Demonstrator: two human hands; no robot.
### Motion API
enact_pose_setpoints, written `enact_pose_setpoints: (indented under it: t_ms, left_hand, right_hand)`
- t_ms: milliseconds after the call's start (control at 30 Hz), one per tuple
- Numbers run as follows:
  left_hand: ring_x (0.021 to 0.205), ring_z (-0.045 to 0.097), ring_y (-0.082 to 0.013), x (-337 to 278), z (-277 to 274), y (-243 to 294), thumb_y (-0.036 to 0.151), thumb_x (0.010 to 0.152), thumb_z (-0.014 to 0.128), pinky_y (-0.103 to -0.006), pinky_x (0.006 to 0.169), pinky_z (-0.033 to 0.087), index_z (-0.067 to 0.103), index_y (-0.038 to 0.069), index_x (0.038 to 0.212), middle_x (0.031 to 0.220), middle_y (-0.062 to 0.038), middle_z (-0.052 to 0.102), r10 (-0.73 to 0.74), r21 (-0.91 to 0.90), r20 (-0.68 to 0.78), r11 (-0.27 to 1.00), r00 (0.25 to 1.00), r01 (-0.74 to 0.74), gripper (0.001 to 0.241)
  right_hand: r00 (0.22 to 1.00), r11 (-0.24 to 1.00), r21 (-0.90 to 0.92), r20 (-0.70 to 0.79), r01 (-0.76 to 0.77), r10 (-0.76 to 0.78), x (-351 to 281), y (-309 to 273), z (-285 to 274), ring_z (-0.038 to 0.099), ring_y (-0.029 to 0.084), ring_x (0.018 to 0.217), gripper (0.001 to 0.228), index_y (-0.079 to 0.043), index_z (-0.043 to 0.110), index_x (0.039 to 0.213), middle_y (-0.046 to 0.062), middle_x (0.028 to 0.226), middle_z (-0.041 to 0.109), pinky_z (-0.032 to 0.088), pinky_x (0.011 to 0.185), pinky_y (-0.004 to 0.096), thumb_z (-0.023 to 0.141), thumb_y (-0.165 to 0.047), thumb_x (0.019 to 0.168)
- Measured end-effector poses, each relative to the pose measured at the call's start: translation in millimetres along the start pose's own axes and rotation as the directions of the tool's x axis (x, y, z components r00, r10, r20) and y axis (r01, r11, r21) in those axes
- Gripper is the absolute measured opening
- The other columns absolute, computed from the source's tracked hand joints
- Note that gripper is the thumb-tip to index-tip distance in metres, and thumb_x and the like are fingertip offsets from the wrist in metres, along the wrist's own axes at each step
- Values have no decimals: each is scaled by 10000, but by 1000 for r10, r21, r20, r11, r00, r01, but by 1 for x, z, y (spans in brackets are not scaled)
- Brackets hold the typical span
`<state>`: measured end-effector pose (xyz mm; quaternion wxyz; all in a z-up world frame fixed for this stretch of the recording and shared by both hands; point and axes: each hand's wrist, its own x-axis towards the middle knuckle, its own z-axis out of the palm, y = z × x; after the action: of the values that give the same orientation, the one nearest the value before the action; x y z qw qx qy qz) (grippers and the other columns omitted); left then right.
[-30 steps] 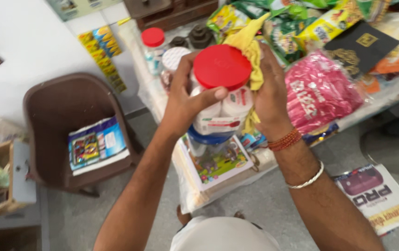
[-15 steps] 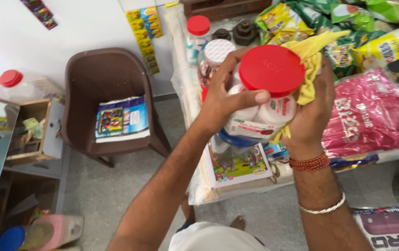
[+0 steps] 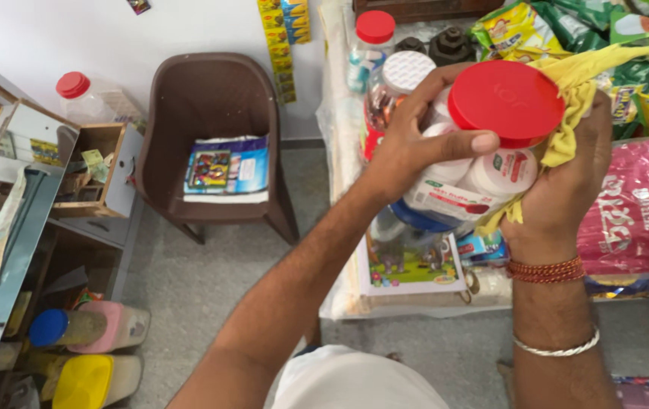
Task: The person wipes several items on a counter with a yellow cloth. They clean a white jar with a red lid, a blue-lidded jar, a black box, and a pink sachet, handling each item one at a time and placing them back on the counter.
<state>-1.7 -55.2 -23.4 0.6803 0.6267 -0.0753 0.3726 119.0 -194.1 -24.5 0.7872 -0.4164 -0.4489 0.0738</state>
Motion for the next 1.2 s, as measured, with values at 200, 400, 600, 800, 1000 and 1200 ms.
enact_pose_setpoints:
  t_ms: [200, 400, 600, 800, 1000, 1200]
  left_hand:
    - [1314, 562, -219, -2, 1, 2, 365, 869, 867, -357, 1245, 413, 530, -29, 1455, 1412, -145, 623, 22, 38, 3, 999, 1000, -22, 783]
    - [1344, 579, -230, -1, 0, 4, 400, 852, 859, -371, 1226, 427, 514, -18, 1463, 1391, -144, 620, -33, -13, 16, 999, 999, 34, 816]
    - [1352, 576, -233, 2, 0, 4, 401, 848, 856, -398, 1274, 420, 514, -22, 1460, 1391, -150, 621, -30, 10, 18, 1000, 999, 30, 819]
    - [1353, 572, -233, 1, -1, 5, 406, 841, 855, -399, 1262, 422, 506, -11, 1467, 1399, -146, 611, -40, 20, 31, 999, 999, 40, 828]
    - [1379, 572, -246, 1, 0, 5, 380, 829, 858, -402, 1240, 430, 502, 3, 1504, 1370, -136, 613, -62, -50, 33, 997, 998, 64, 852]
    - [1342, 566, -224, 0, 1, 5, 378, 829, 836, -383, 1251, 416, 515, -17, 1456, 1374, -127, 608, -23, -7, 43, 1000, 999, 24, 807]
  right_hand:
    - [986, 903, -407, -33, 136, -164, -33, -25, 31, 513, 165, 1344, 422, 2, 474, 1452, 85, 1448, 509, 403, 1202, 333, 402, -338, 1213]
    - [995, 975, -208, -41, 79, -90, -26, -27, 30, 523, 130, 1259, 353, -2, 483, 1405, 62, 1370, 546, 421, 1160, 322, 473, -313, 1239]
    - [994, 981, -172, -41, 93, -102, -25, -15, 20, 533, 126, 1289, 341, -12, 482, 1392, 59, 1364, 544, 434, 1193, 327, 482, -319, 1243]
    - [998, 992, -120, -39, 48, -53, -22, -7, 8, 544, 128, 1243, 316, -9, 495, 1390, 74, 1366, 566, 443, 1141, 312, 473, -293, 1254]
    - [999, 999, 26, -4, -47, 47, -9, -7, 2, 580, 136, 1173, 303, -11, 508, 1348, 72, 1265, 585, 496, 1089, 308, 473, -290, 1236]
    - [999, 982, -185, -25, 34, -39, -25, -23, 17, 581, 148, 1207, 347, 9, 526, 1385, 92, 1300, 576, 479, 1095, 304, 445, -299, 1248]
